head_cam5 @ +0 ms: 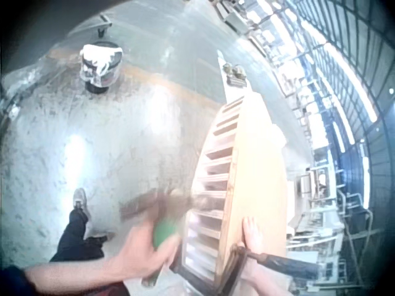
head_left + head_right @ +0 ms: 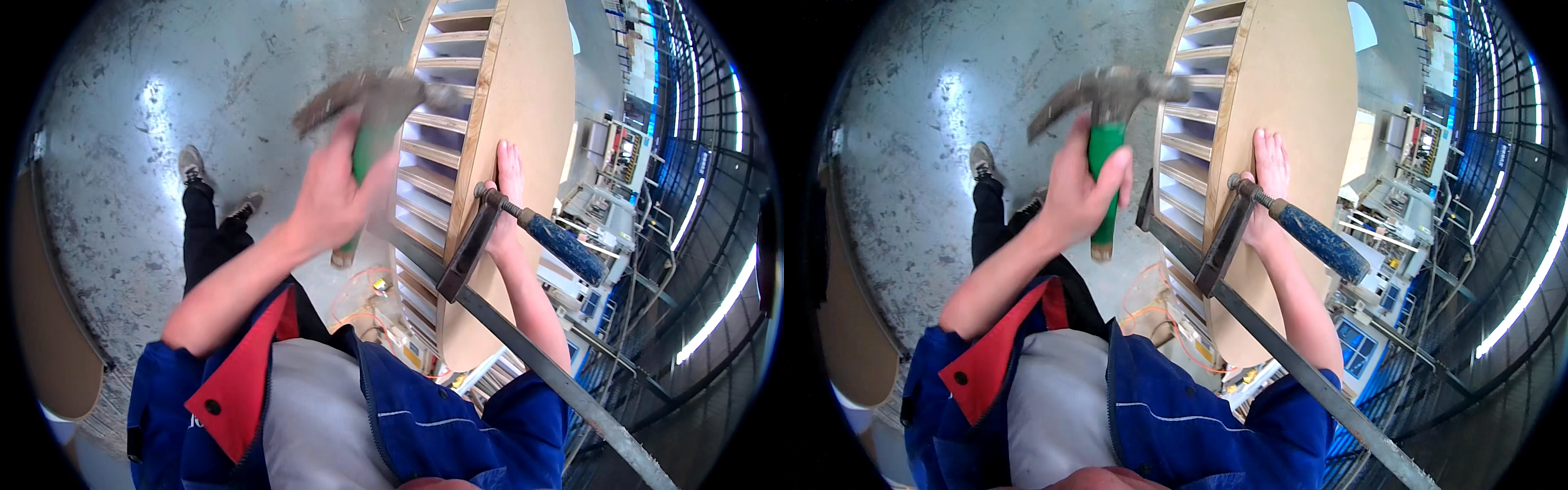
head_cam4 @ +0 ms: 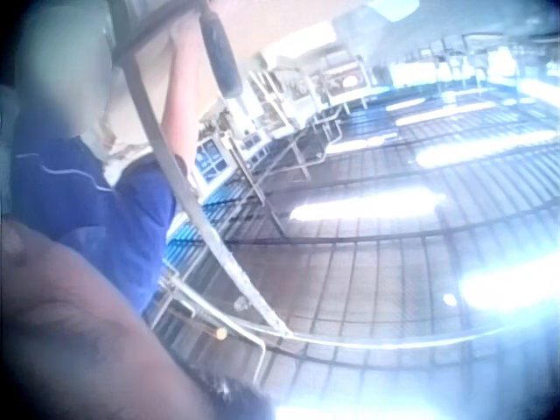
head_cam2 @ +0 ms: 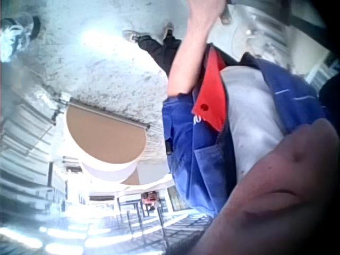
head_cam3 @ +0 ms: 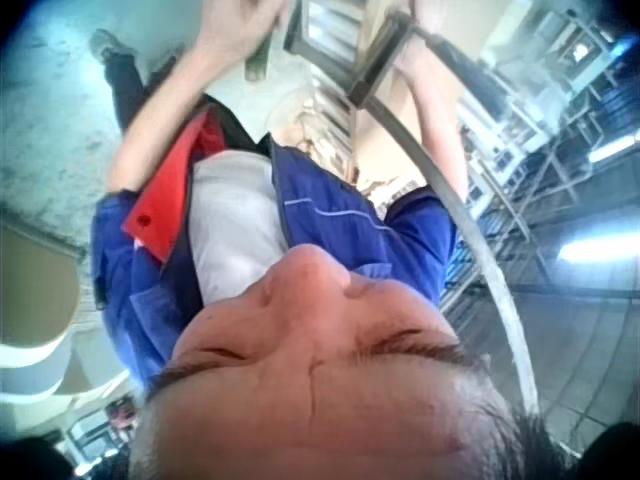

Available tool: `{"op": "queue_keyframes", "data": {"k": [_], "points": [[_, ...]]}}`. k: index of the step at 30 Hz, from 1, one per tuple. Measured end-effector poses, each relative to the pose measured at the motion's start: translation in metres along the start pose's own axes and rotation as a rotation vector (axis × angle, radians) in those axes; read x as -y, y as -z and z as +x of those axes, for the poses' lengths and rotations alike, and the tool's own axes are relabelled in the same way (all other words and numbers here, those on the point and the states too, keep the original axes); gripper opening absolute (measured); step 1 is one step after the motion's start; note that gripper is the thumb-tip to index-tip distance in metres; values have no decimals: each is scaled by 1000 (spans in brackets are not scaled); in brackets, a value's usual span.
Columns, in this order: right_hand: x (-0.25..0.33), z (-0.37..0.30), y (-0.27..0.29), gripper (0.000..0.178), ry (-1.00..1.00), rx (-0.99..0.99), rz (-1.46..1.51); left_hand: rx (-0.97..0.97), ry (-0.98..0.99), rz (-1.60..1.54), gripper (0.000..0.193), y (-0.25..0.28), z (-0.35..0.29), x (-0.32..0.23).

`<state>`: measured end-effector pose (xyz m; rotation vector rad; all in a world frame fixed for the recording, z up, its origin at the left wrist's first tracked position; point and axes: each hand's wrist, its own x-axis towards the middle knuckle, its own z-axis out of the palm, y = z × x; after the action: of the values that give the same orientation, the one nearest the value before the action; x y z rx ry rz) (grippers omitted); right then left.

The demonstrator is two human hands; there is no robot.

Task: The person aligns a large curved wooden panel onto a slatted frame structure. They secure the panel using a metal clamp and then hammer nails into the frame to fasten it. Finally, they open a small box of nails to retrieve more fasteners.

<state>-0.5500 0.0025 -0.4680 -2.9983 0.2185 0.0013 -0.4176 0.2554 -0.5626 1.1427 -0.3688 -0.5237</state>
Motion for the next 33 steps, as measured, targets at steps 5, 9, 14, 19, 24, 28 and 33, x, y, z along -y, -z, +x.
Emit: {"op": "queue_keyframes", "data": {"k": [5, 9, 14, 19, 24, 28, 33], "points": [[4, 1, -8, 57, -19, -97, 49, 26, 354, -292, 39, -41, -59, 28], [7, 1, -8, 55, -26, -111, 55, -54, 220, -230, 38, -68, -68, 37], [5, -1, -6, 57, -56, -78, 64, -56, 170, -213, 37, -80, -65, 39], [3, -2, -9, 55, -30, -110, 66, -193, 244, -365, 32, -79, -65, 30], [1, -1, -11, 55, -5, -121, 31, -48, 268, -222, 29, -78, -58, 29], [1, -2, -12, 55, -28, -126, 53, -175, 153, -302, 29, -76, -56, 30], [0, -1, -12, 54, -34, -135, 50, -44, 245, -211, 37, -75, -56, 29]]}}
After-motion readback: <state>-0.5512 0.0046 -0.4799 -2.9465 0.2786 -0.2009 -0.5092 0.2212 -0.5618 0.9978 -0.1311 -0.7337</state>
